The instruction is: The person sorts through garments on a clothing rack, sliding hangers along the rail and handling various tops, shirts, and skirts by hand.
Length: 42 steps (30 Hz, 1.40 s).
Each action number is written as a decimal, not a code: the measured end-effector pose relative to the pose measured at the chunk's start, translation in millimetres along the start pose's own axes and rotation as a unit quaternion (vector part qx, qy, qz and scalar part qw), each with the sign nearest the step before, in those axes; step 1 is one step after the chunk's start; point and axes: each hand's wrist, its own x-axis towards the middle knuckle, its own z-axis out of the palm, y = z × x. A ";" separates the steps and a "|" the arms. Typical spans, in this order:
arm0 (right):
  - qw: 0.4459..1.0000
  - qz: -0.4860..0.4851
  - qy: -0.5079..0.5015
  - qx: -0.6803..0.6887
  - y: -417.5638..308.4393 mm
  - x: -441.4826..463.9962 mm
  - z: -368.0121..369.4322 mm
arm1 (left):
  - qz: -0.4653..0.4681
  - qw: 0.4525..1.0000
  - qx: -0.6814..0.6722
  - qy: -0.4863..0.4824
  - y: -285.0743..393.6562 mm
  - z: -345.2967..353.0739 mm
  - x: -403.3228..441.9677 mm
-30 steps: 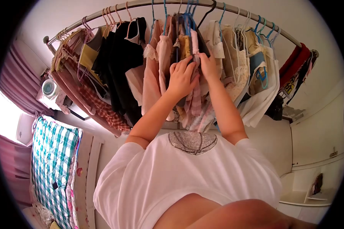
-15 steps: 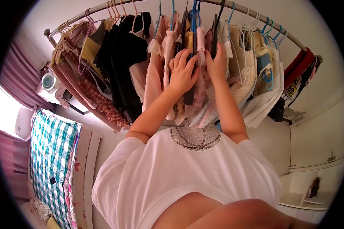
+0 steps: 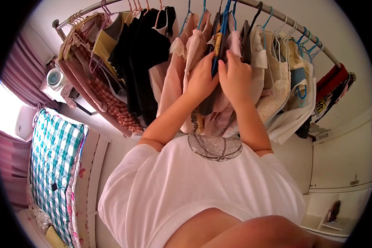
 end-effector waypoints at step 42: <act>0.724 0.168 -0.231 0.627 27.2 -20.8 -3.4 | 0.077 0.983 0.163 -0.036 -25.2 -35.8 10.0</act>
